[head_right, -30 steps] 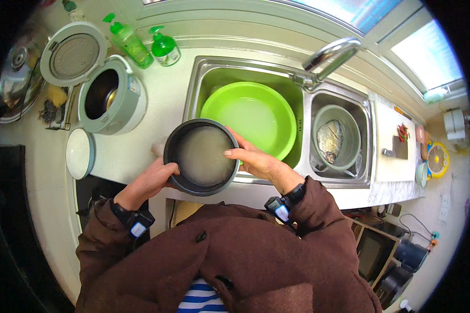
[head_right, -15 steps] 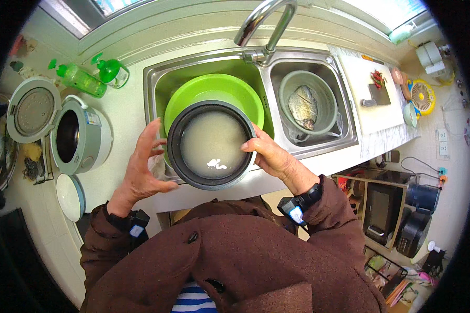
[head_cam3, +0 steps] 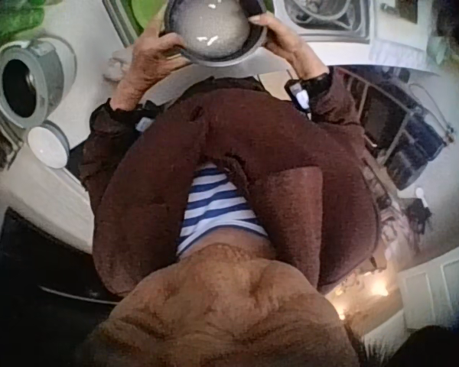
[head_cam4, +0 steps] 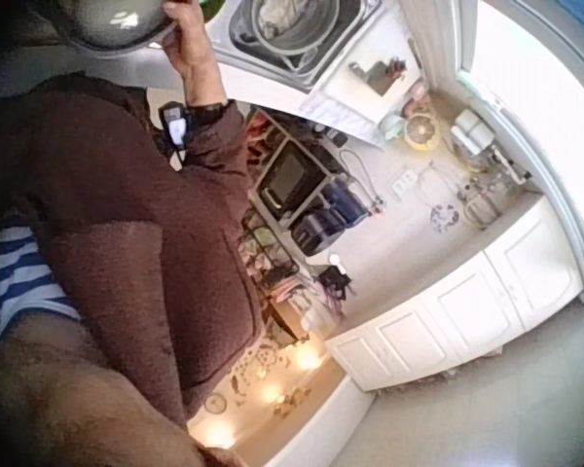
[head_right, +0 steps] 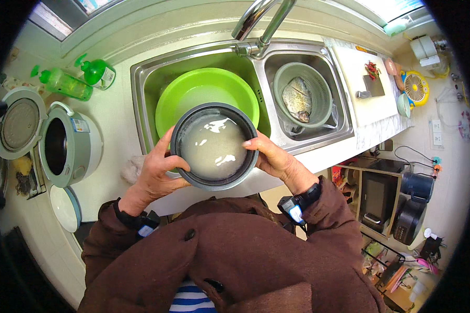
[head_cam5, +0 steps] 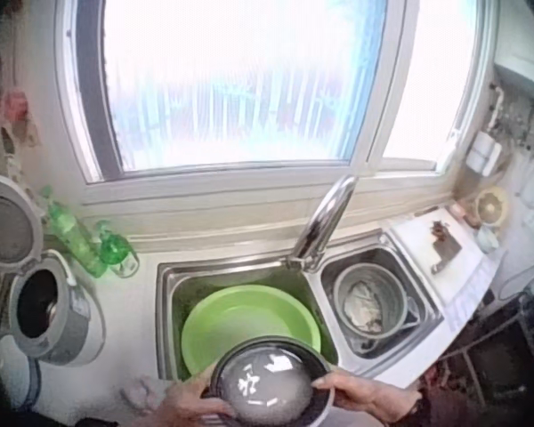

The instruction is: The person washes rice in a rice cooker pot under running water, then places the pot into the rice cooker and starts it. They then move to the dining table, pick up bowls of sliced vegetables, and return to the kitchen to place them on the counter. Finally, they handle a whole fish in a colander and place it on the counter.

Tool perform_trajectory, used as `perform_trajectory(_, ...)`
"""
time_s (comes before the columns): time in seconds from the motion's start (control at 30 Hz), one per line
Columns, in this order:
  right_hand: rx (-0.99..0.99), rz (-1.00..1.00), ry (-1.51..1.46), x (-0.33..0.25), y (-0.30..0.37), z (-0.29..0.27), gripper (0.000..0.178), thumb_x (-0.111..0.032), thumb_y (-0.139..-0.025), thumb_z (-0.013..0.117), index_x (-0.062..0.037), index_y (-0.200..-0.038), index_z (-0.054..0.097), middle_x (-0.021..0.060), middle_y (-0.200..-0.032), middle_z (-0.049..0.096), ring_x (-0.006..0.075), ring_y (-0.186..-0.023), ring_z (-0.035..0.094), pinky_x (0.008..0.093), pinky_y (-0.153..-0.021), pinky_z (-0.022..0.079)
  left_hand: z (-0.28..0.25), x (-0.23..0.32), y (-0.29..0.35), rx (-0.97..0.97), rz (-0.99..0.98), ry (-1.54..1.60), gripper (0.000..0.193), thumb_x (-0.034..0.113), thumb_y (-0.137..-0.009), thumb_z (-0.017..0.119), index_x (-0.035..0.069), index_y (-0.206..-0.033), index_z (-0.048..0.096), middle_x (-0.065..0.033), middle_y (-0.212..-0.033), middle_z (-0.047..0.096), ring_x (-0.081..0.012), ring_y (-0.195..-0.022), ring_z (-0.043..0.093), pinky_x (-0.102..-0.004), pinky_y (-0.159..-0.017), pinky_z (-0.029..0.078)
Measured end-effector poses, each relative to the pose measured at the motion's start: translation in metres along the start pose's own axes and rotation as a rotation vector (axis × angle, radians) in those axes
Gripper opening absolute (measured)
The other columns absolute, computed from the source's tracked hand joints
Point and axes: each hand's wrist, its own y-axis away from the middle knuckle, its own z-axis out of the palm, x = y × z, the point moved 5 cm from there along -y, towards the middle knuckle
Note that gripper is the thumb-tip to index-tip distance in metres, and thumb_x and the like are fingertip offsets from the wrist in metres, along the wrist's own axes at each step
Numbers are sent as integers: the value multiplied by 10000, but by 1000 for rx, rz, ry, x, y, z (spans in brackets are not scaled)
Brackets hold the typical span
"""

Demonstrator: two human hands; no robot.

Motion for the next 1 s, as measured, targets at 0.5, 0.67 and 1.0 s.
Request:
perform_trajectory(0.5,170,-45,-117,-2,-27,-5,765,-644,-911,309,-75,-1421,303,99,-1384,430,223,-1241,448,398,-1016,393,4,-24,7,130,43,149,259,88,-595,806,85,-764,609,-279,-1390,291,-382,-1193,464,-403,-946,452)
perform_trajectory(0.67,248,-62,-124,4,-31,-13,744,-615,-927,310,-41,-1401,324,110,-1372,442,213,-1229,455,379,-1025,382,1,-28,3,144,68,148,270,106,-597,816,80,-767,608,-287,-1386,294,-395,-1209,450,-403,-943,451)
perform_trajectory(1.0,366,-76,-161,12,-44,-28,661,-550,-959,304,-10,-1308,458,123,-1217,579,193,-1081,572,342,-956,452,-10,-28,-4,109,100,103,281,147,-585,817,71,-753,605,-339,-1368,314,-442,-1191,465,-398,-960,431)
